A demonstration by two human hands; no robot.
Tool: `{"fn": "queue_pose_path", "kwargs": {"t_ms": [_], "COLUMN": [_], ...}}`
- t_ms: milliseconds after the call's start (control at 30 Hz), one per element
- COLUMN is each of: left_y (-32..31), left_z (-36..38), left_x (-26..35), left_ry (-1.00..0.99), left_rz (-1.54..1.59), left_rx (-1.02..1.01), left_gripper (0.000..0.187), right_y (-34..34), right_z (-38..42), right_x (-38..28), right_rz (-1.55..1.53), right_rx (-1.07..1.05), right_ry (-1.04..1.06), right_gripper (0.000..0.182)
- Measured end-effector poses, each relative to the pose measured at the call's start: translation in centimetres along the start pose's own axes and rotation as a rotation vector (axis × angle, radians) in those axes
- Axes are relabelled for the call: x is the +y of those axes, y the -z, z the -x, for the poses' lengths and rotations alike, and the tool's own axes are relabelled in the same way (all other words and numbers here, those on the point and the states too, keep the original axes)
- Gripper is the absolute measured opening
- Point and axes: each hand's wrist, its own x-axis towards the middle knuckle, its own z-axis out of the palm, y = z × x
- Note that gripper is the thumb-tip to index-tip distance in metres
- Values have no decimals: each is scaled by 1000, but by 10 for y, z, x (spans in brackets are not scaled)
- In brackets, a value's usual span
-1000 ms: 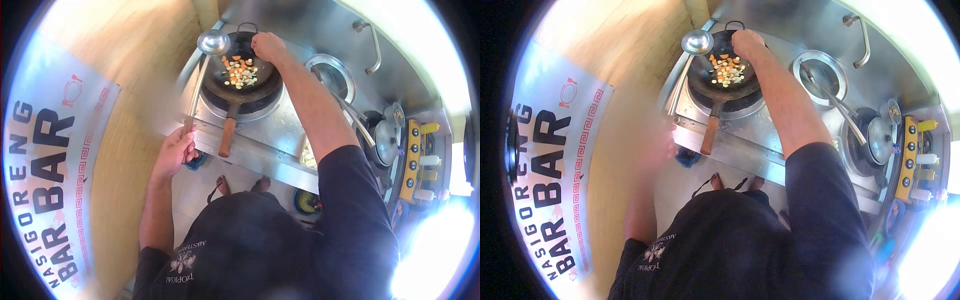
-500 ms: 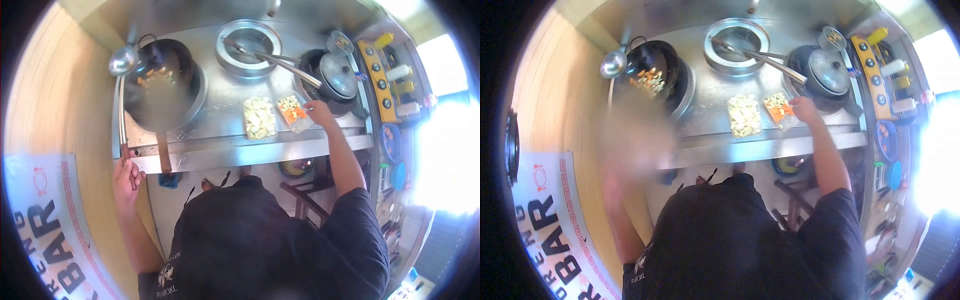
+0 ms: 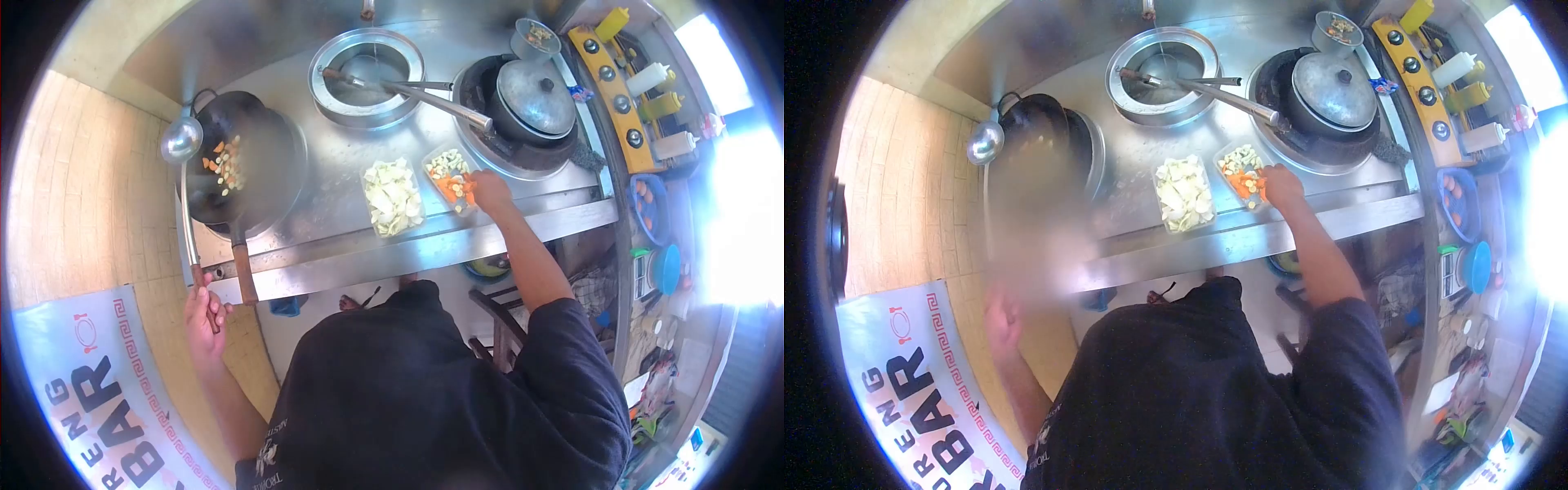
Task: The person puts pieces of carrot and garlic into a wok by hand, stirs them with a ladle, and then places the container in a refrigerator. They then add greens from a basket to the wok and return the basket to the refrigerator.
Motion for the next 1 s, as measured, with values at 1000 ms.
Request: {"fn": "queue_pose_path", "kwargs": {"t_ms": [1000], "left_y": [21], "left_z": [-8], "left_x": [4], "left_ry": [11], "left_rz": [96], "left_rx": [-108], "left_gripper": [24], "right_y": [-5], "right_z": [40], "right_x": [-139], "right_rz": [-388], "right_rx": [90], "right_ry": [351], "right_gripper": [24]}}
